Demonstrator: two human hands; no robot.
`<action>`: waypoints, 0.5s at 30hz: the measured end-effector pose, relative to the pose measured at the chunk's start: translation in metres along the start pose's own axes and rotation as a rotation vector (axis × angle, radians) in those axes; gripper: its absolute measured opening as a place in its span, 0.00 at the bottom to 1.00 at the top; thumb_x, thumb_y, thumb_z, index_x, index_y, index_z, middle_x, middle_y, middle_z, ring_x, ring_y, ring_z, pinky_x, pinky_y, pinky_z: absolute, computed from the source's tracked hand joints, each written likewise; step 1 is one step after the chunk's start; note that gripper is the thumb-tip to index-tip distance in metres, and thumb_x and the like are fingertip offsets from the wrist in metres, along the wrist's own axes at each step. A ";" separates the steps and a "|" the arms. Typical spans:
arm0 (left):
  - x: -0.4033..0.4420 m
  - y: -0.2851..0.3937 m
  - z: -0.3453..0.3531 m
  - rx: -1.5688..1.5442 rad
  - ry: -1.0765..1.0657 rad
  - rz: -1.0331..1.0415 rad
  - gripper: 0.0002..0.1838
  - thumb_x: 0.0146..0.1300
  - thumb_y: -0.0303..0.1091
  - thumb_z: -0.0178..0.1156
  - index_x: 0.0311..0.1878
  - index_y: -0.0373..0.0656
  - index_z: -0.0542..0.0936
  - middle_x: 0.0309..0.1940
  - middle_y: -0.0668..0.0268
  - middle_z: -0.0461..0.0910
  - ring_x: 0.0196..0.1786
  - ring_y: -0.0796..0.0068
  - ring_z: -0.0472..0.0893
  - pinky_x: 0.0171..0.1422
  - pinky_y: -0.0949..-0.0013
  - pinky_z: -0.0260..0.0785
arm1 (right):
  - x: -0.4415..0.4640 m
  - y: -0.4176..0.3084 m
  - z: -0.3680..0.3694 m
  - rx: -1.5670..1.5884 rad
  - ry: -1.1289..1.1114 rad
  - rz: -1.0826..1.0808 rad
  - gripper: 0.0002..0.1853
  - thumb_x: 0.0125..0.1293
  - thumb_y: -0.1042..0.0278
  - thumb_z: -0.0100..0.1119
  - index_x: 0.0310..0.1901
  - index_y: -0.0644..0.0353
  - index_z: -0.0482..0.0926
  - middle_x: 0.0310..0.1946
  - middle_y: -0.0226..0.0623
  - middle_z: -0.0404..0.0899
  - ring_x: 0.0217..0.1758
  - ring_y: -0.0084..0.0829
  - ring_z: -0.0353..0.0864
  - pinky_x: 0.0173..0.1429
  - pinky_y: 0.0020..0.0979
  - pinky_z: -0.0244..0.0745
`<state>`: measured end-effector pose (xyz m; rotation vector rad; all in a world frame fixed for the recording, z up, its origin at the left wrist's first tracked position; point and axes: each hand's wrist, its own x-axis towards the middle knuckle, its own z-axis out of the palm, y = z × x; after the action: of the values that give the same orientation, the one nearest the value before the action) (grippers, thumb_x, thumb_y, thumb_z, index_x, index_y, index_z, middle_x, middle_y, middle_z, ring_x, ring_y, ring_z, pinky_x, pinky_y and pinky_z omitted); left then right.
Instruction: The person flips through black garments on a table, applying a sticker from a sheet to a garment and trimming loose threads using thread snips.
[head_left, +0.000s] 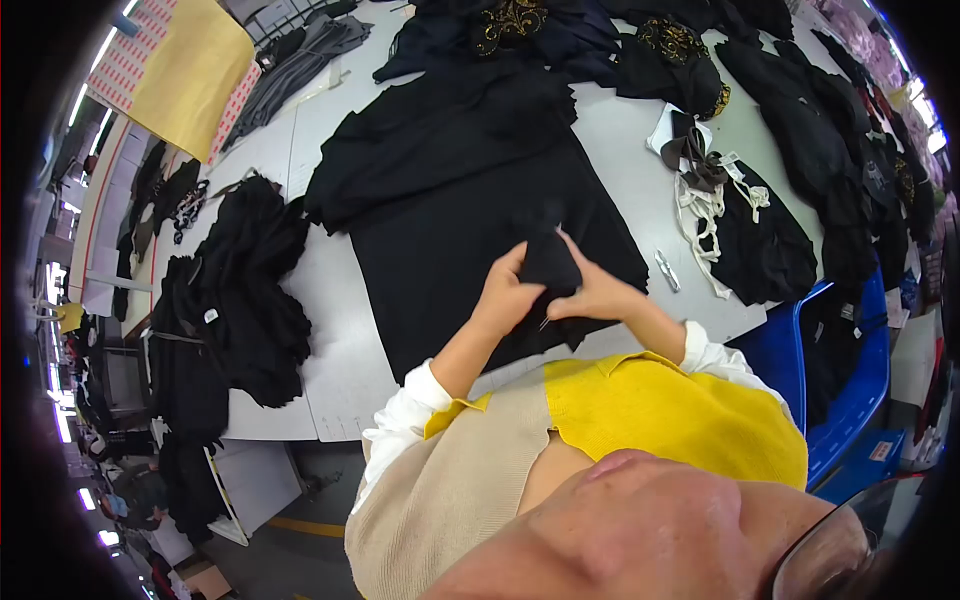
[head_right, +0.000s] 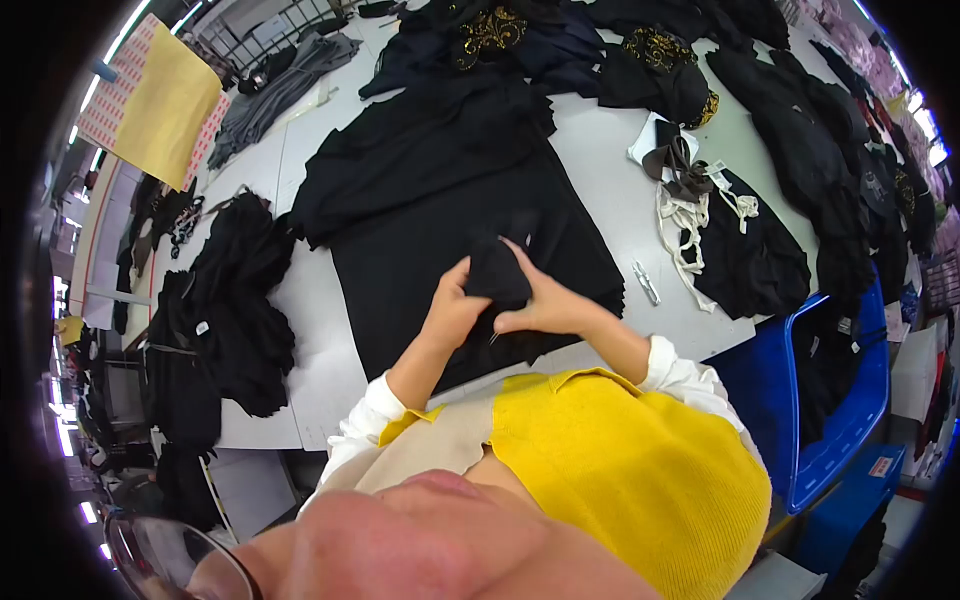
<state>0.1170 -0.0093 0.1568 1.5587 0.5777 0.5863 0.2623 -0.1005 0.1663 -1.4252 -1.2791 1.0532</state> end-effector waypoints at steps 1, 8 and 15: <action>-0.005 0.008 -0.005 0.103 -0.076 0.011 0.19 0.54 0.25 0.59 0.51 0.34 0.75 0.44 0.56 0.79 0.42 0.69 0.78 0.49 0.71 0.70 | 0.005 0.012 0.002 0.006 0.004 -0.012 0.42 0.46 0.74 0.65 0.66 0.60 0.59 0.62 0.46 0.65 0.62 0.36 0.68 0.65 0.30 0.62; -0.032 0.046 -0.079 0.339 -0.361 -0.077 0.15 0.57 0.30 0.60 0.47 0.34 0.78 0.40 0.60 0.81 0.39 0.69 0.79 0.48 0.74 0.70 | 0.052 0.005 -0.024 -0.241 -0.305 -0.356 0.22 0.44 0.85 0.58 0.45 0.61 0.77 0.45 0.35 0.79 0.47 0.34 0.79 0.53 0.30 0.73; -0.043 0.006 -0.091 -0.016 0.239 -0.174 0.12 0.64 0.28 0.56 0.49 0.36 0.78 0.40 0.63 0.80 0.40 0.75 0.78 0.47 0.77 0.70 | 0.264 -0.114 -0.159 -1.496 0.398 -1.229 0.20 0.52 0.68 0.56 0.50 0.46 0.75 0.54 0.27 0.73 0.58 0.32 0.72 0.56 0.32 0.69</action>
<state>0.0239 0.0291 0.1666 1.4154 0.8786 0.6463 0.4183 0.1521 0.3064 -1.1524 -2.1836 -1.2020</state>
